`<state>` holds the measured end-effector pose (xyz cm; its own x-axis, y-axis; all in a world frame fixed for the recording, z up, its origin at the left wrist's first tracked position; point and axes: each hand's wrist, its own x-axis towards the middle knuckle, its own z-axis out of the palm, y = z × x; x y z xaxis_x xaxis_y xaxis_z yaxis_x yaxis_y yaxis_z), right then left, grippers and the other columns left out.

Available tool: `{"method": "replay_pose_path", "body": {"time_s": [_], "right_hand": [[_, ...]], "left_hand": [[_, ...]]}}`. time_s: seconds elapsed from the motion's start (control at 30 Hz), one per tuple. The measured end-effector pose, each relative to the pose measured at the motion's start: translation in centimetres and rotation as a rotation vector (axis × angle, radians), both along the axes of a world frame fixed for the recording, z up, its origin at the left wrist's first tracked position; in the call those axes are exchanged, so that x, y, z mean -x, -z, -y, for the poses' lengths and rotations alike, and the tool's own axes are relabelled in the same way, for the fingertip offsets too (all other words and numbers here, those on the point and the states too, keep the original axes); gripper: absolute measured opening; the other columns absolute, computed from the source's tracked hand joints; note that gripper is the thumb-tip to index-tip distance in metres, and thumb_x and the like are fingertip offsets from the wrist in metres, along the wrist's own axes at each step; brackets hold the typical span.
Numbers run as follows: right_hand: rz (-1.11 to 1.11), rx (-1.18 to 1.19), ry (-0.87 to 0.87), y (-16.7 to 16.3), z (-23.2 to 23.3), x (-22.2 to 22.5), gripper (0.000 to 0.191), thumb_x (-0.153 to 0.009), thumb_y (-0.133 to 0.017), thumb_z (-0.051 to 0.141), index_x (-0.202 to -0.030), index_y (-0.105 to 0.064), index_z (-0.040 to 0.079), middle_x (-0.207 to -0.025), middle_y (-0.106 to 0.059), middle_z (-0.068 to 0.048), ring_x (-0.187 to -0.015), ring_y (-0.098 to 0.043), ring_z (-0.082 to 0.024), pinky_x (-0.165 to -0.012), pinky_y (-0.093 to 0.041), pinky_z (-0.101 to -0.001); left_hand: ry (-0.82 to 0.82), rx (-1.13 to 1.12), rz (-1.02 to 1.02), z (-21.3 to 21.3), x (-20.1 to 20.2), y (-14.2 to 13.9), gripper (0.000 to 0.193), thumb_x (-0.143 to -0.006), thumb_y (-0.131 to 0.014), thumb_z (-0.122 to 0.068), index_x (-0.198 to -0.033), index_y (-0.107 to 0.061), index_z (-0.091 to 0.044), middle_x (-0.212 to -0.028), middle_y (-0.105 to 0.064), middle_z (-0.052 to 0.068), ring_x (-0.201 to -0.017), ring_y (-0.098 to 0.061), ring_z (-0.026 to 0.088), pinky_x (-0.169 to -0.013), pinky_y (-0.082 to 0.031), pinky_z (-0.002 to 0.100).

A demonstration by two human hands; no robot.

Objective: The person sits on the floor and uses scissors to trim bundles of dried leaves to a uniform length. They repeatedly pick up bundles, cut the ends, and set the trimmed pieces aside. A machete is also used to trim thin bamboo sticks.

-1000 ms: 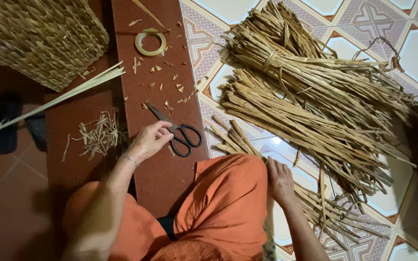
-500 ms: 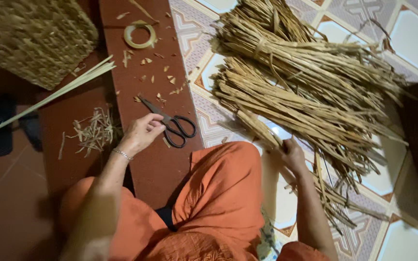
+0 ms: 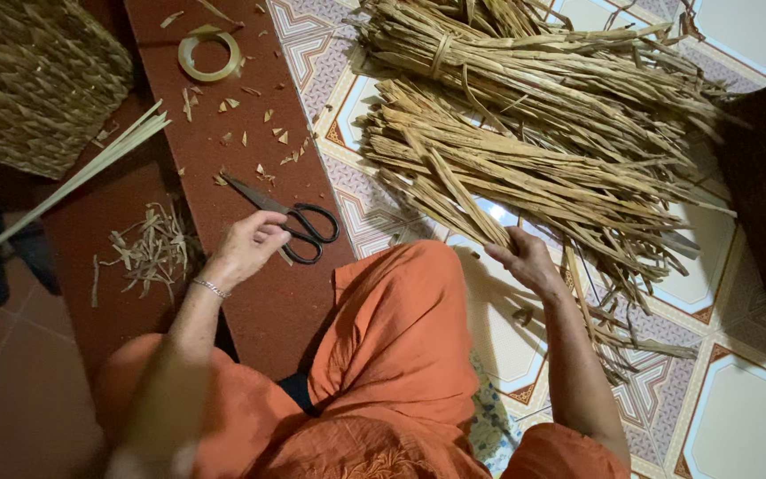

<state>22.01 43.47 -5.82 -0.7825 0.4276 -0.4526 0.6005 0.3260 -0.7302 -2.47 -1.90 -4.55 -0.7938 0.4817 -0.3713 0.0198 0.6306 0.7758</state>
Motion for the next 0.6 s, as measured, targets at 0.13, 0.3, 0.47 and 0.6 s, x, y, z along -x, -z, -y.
{"method": "replay_pose_path", "body": {"time_s": [0.13, 0.3, 0.47, 0.6], "right_hand": [[-0.145, 0.157, -0.049, -4.3, 4.3, 3.3, 0.034, -0.089, -0.079, 0.025, -0.112, -0.071, 0.002, -0.077, -0.062, -0.002, -0.067, -0.054, -0.012, -0.061, -0.047, -0.0303], [-0.124, 0.465, -0.139, -9.1, 12.6, 7.5, 0.029, -0.088, -0.075, 0.022, -0.111, -0.068, 0.005, -0.081, -0.065, 0.003, -0.071, -0.058, -0.008, -0.061, -0.05, -0.0274], [-0.294, 0.007, -0.474, -11.0, 18.3, 13.1, 0.03, -0.096, -0.072, 0.025, -0.119, -0.067, 0.007, -0.069, -0.055, -0.007, -0.062, -0.049, -0.012, -0.056, -0.045, -0.0293], [-0.675, -0.451, -0.615, -12.2, 21.8, 17.9, 0.018, -0.095, -0.076, 0.021, -0.107, -0.068, 0.01, -0.074, -0.061, -0.014, -0.061, -0.059, -0.027, -0.058, -0.049, -0.0383]], "left_hand": [[0.043, -0.237, 0.169, -2.6, -1.4, -0.1, 0.036, -0.089, -0.075, -0.026, -0.122, -0.072, -0.01, -0.106, -0.078, 0.008, -0.097, -0.074, 0.015, -0.086, -0.06, 0.032], [0.028, -0.639, 0.439, -5.5, -3.8, -1.1, 0.054, -0.085, -0.086, -0.023, -0.115, -0.049, 0.003, -0.12, -0.073, 0.007, -0.114, -0.07, 0.017, -0.098, -0.057, 0.037], [-0.329, -1.246, 0.552, -4.9, -2.0, -3.5, 0.062, -0.088, -0.086, -0.018, -0.137, -0.056, 0.004, -0.13, -0.068, 0.01, -0.129, -0.059, 0.025, -0.114, -0.043, 0.044], [-0.391, -1.459, 0.428, -3.9, -0.1, -6.4, 0.059, -0.089, -0.081, -0.013, -0.138, -0.052, 0.0, -0.128, -0.069, 0.013, -0.125, -0.063, 0.027, -0.11, -0.048, 0.046]]}}
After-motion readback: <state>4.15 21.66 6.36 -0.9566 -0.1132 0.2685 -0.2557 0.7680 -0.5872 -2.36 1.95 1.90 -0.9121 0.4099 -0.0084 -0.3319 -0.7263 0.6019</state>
